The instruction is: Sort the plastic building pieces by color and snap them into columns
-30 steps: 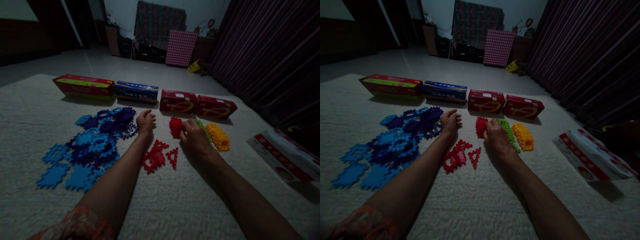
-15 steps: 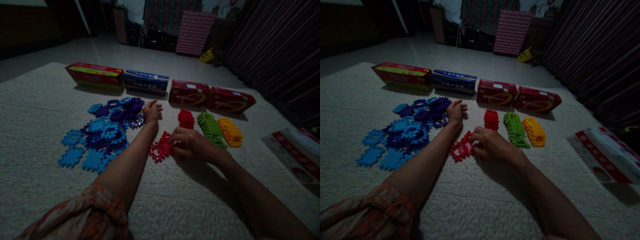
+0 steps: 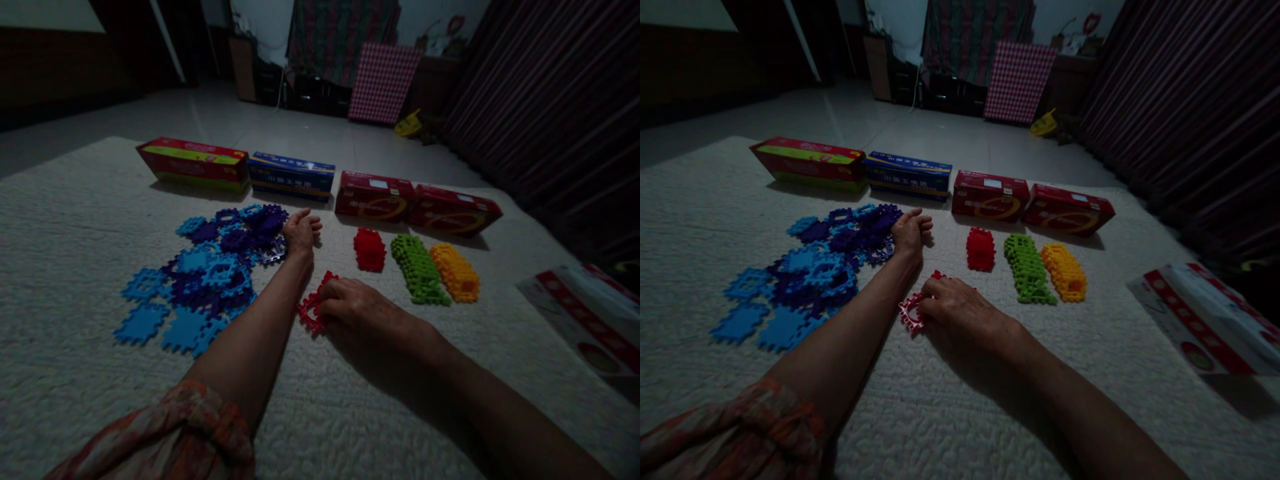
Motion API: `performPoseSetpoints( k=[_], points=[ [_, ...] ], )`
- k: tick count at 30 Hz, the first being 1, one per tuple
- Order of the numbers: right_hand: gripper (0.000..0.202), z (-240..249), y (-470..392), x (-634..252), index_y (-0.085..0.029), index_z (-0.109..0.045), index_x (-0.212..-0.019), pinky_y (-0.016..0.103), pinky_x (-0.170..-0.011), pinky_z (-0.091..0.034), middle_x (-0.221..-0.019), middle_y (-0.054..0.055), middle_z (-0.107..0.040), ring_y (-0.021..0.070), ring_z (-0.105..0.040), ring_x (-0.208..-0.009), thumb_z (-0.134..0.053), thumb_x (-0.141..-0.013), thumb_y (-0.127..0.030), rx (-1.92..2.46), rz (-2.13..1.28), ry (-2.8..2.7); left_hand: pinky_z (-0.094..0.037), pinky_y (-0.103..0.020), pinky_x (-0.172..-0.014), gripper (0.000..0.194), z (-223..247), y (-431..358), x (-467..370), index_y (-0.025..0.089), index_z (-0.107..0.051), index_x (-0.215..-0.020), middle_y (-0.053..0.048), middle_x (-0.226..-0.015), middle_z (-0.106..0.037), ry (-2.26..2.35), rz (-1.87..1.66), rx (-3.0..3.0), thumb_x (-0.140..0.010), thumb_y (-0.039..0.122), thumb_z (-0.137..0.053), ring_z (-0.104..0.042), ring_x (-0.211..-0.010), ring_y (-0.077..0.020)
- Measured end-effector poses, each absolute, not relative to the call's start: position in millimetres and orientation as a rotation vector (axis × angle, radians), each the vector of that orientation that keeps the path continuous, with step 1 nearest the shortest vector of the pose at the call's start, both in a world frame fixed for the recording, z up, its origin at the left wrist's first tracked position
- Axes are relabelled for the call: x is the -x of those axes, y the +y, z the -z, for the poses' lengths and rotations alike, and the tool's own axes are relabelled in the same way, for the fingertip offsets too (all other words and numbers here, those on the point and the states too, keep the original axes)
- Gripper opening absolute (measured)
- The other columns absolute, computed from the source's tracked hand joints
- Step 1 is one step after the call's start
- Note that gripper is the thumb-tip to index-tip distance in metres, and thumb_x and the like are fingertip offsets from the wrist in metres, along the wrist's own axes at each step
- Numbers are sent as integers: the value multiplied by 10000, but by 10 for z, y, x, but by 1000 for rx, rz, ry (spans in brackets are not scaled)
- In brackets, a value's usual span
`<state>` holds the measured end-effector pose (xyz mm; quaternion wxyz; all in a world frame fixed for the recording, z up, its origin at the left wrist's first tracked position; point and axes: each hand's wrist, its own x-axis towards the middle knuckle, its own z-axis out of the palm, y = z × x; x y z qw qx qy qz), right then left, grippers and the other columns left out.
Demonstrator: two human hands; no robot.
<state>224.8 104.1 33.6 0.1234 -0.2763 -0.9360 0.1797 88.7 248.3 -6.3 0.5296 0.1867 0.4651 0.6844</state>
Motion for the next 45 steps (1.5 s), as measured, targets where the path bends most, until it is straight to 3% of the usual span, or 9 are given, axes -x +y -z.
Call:
performPoseSetpoints(
  k=[4,10,16,18,23,27,35,40,45],
  points=[
    [90,-493,1136,-2381,-172,-662,-922,293,-787,-504,-994,80,-653,157,-605,-867,-575,-912,-149,789,-697,-2587,-362,-151,-471,302,76,2475,-889,153,-617,-943,25,-648,-636,1102,-1645,-469,-652,111,-548,-574,-515,-76],
    [172,-559,1391,-2687,-172,-673,-831,287,-689,-437,-773,36,-643,143,-565,-706,-535,-921,-223,1193,-471,-2294,-357,-160,-468,307,79,2469,-898,157,-622,-928,27,-633,-626,1117,-1644,-485,-640,103,-528,-571,-508,-85],
    [275,-535,1458,-2786,-182,-659,-822,264,-587,-437,-680,0,-606,127,-535,-604,-541,-904,-417,1282,-1157,-2079,-349,-160,-462,322,73,2470,-904,156,-629,-925,27,-625,-622,1123,-1637,-493,-623,106,-529,-562,-500,-85],
    [265,-522,1484,-2830,-180,-663,-855,267,-599,-462,-705,4,-622,128,-550,-616,-580,-877,-430,1283,-1208,-2016,-345,-158,-458,321,83,2476,-907,156,-628,-924,28,-621,-621,1119,-1636,-499,-622,106,-531,-559,-498,-83],
    [213,-505,1588,-3032,-178,-688,-933,316,-730,-512,-887,61,-711,179,-639,-780,-586,-855,-349,1391,-775,-1985,-351,-158,-456,331,102,2480,-916,160,-640,-935,28,-619,-618,1130,-1639,-520,-621,124,-541,-567,-509,-88],
    [185,-529,1593,-3084,-191,-726,-896,318,-767,-477,-902,60,-731,194,-649,-820,-552,-857,-242,1490,-442,-2233,-354,-154,-452,314,90,2469,-921,161,-638,-924,23,-634,-631,1150,-1636,-531,-624,128,-551,-563,-508,-81],
    [228,-463,1592,-3026,-190,-747,-924,310,-768,-456,-887,67,-701,194,-618,-813,-524,-876,-195,1518,-255,-2338,-358,-154,-457,316,77,2450,-920,159,-637,-929,22,-640,-633,1155,-1626,-552,-625,130,-557,-568,-508,-82],
    [238,-424,1595,-3045,-186,-725,-1046,331,-754,-460,-927,78,-638,196,-579,-787,-573,-863,-202,1535,-108,-2222,-359,-168,-470,315,62,2446,-920,157,-637,-920,20,-637,-626,1156,-1625,-538,-624,110,-542,-559,-509,-85],
    [112,-485,1482,-2865,-195,-715,-910,327,-760,-447,-877,61,-622,194,-571,-806,-618,-859,-178,1371,-222,-2336,-352,-170,-484,329,71,2465,-915,167,-657,-965,16,-658,-626,1171,-1613,-523,-646,134,-584,-565,-537,-88]
  ],
)
